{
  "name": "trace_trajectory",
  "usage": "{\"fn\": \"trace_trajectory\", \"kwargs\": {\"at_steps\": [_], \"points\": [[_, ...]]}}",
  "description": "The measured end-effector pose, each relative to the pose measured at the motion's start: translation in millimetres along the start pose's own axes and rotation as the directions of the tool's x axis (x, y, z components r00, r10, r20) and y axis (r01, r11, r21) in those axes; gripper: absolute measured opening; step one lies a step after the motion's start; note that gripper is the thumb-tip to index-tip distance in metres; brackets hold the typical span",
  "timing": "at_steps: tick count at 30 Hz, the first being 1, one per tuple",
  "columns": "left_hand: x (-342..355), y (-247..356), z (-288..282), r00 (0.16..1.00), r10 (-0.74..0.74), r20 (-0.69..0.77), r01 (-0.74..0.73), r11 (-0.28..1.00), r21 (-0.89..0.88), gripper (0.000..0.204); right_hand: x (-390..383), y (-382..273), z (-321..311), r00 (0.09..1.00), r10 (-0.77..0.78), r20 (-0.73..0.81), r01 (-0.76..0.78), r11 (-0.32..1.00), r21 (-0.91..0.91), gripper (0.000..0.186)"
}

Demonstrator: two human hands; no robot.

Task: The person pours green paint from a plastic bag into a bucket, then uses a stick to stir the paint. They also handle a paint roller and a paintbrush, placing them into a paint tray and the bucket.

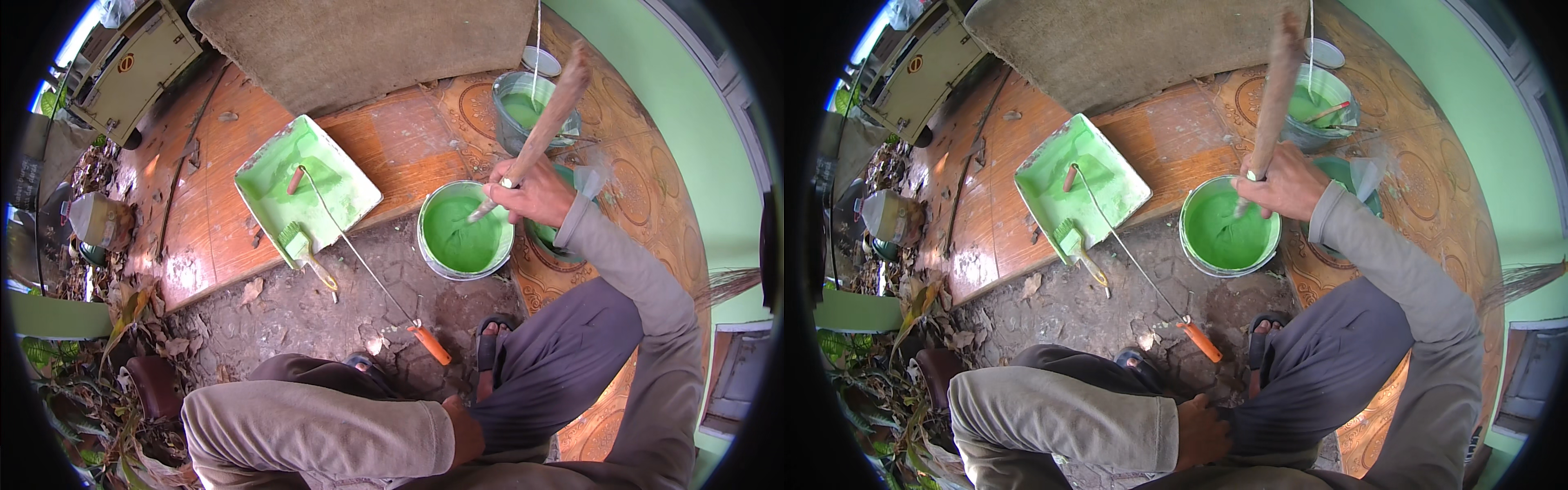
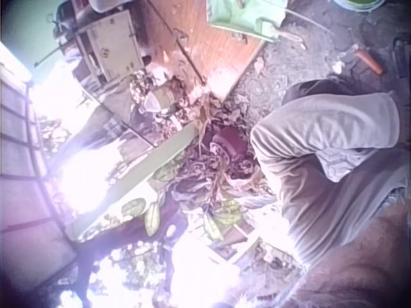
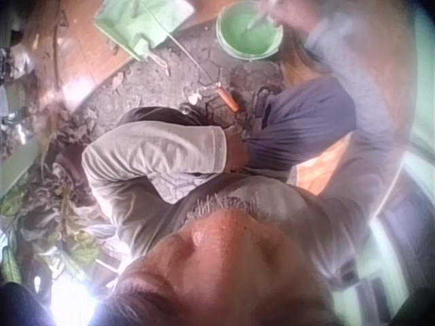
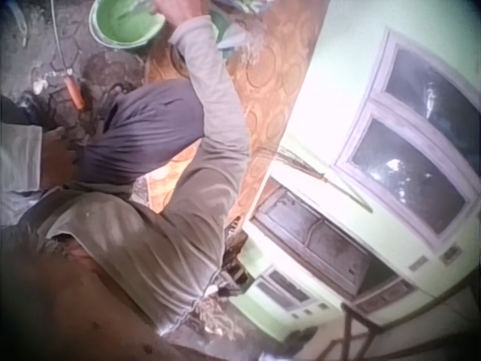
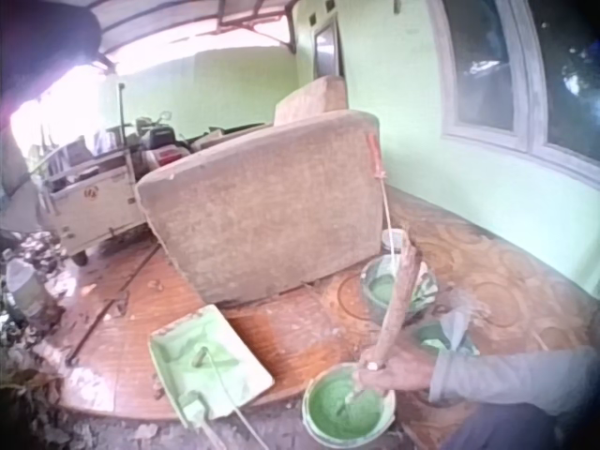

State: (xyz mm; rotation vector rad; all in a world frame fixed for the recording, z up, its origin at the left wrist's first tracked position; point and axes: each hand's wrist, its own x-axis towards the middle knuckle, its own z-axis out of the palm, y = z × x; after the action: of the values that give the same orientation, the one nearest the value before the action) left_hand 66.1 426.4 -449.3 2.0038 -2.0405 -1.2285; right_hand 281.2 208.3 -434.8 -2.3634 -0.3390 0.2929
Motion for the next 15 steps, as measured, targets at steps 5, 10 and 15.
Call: {"fn": "trace_trajectory", "kwargs": {"at_steps": [5, 10, 15], "points": [[-8, 0, -14, 0.997, -0.035, -0.068, 0.033, 0.999, -0.024, 0.014, 0, -4, -1, 0.994, 0.063, 0.095, -0.067, 0.997, 0.046, 0.03], [-9, 0, -10, 0.992, -0.029, -0.124, 0.026, 0.999, -0.021, 0.015, 0, -1, -2, 0.998, 0.055, 0.026, -0.053, 0.996, -0.07, 0.03], [-8, 1, -7, 0.99, -0.029, -0.135, 0.025, 0.999, -0.032, 0.016, -1, -6, 0, 0.994, 0.086, 0.068, -0.096, 0.984, 0.147, 0.029]]}}
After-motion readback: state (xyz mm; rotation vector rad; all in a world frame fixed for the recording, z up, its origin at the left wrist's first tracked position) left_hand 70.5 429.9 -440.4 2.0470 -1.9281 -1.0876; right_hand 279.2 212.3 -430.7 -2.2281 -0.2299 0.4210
